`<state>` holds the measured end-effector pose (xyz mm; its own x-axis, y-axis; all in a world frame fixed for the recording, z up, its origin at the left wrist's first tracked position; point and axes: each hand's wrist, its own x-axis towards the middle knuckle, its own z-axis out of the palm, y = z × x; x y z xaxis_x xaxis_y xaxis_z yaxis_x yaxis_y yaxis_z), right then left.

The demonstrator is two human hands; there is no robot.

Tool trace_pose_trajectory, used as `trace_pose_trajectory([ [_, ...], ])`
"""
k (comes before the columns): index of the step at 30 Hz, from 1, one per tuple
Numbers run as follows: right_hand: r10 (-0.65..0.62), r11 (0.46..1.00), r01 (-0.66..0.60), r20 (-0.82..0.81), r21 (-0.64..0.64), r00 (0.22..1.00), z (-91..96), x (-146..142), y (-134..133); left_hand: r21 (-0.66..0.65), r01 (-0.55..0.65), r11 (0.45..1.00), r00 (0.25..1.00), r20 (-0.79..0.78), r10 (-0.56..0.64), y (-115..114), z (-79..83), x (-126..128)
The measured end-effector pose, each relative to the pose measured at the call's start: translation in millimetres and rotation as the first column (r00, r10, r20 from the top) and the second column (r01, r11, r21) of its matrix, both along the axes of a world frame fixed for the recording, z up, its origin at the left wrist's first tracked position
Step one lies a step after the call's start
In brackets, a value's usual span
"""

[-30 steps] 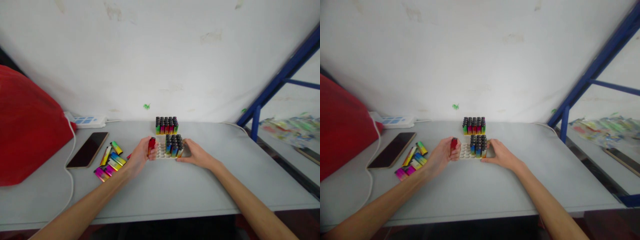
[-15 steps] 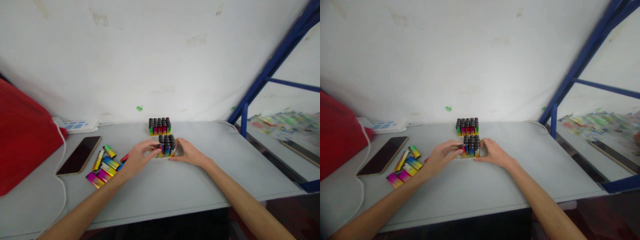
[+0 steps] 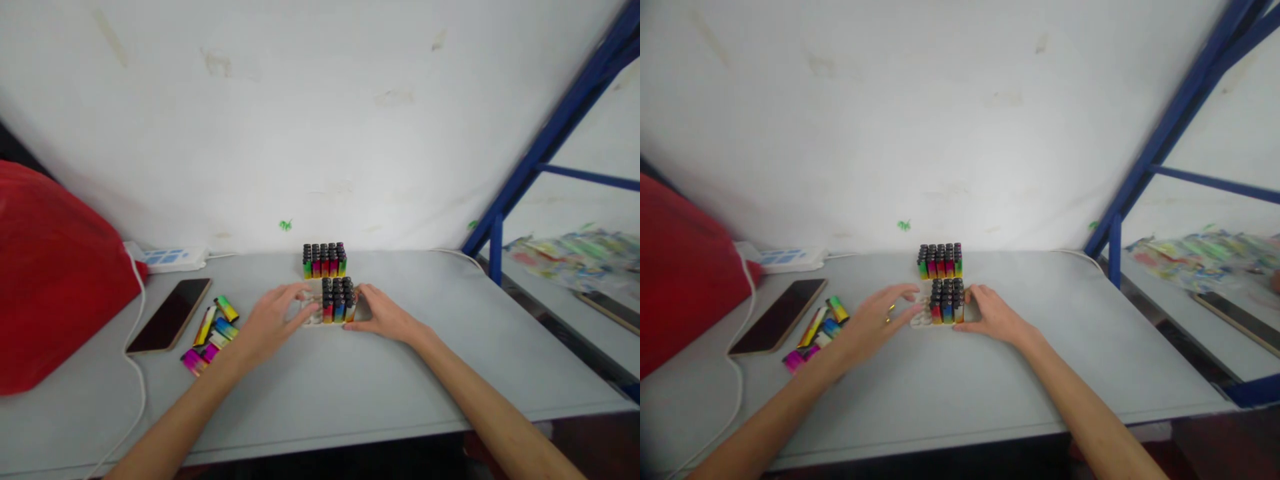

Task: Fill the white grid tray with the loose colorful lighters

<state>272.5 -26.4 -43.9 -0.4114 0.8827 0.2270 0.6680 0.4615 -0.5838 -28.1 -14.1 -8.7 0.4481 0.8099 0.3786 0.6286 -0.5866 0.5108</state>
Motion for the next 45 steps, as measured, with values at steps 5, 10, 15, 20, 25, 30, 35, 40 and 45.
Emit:
trace_pose_trajectory([
  [5,0.009,1.0,-0.009,0.005,-0.001,1.0,2.4,-1,0,0.01,-0.216,0.976,0.918,-0.34,0.206,19,7.4,-55],
  [10,0.009,1.0,-0.009,0.013,0.008,1.0,4.9,-1,-1,-0.116,-0.207,0.971,0.909,-0.391,0.147,20,1.1,-77],
  [15,0.005,1.0,-0.005,0.005,-0.008,1.0,5.2,-1,-1,-0.088,-0.121,0.989,0.957,-0.273,0.093,15,-12.1,-70],
  [20,0.01,1.0,-0.01,0.003,-0.017,1.0,3.7,-1,0,-0.004,-0.171,0.985,0.947,-0.275,0.164,20,-24.1,-61],
  [25,0.009,1.0,-0.009,-0.002,-0.018,1.0,2.5,0,1,-0.072,-0.144,0.987,0.989,0.036,0.147,28,-2.8,-54],
  [30,0.003,1.0,-0.003,0.002,-0.023,1.0,0.6,0,2,-0.284,0.015,0.959,0.896,0.43,0.113,29,33.5,-28],
  [35,-0.001,1.0,0.001,-0.004,-0.022,1.0,-0.9,2,1,-0.463,0.214,0.86,0.64,0.732,0.234,29,28.8,-1],
  [40,-0.006,1.0,0.006,0.005,-0.027,1.0,0.4,2,0,-0.505,0.369,0.78,0.507,0.813,0.286,23,10.5,7],
  [45,-0.02,0.999,0.02,0.008,-0.029,1.0,1.5,0,-1,-0.54,0.541,0.645,0.543,0.81,0.222,13,6.2,9],
])
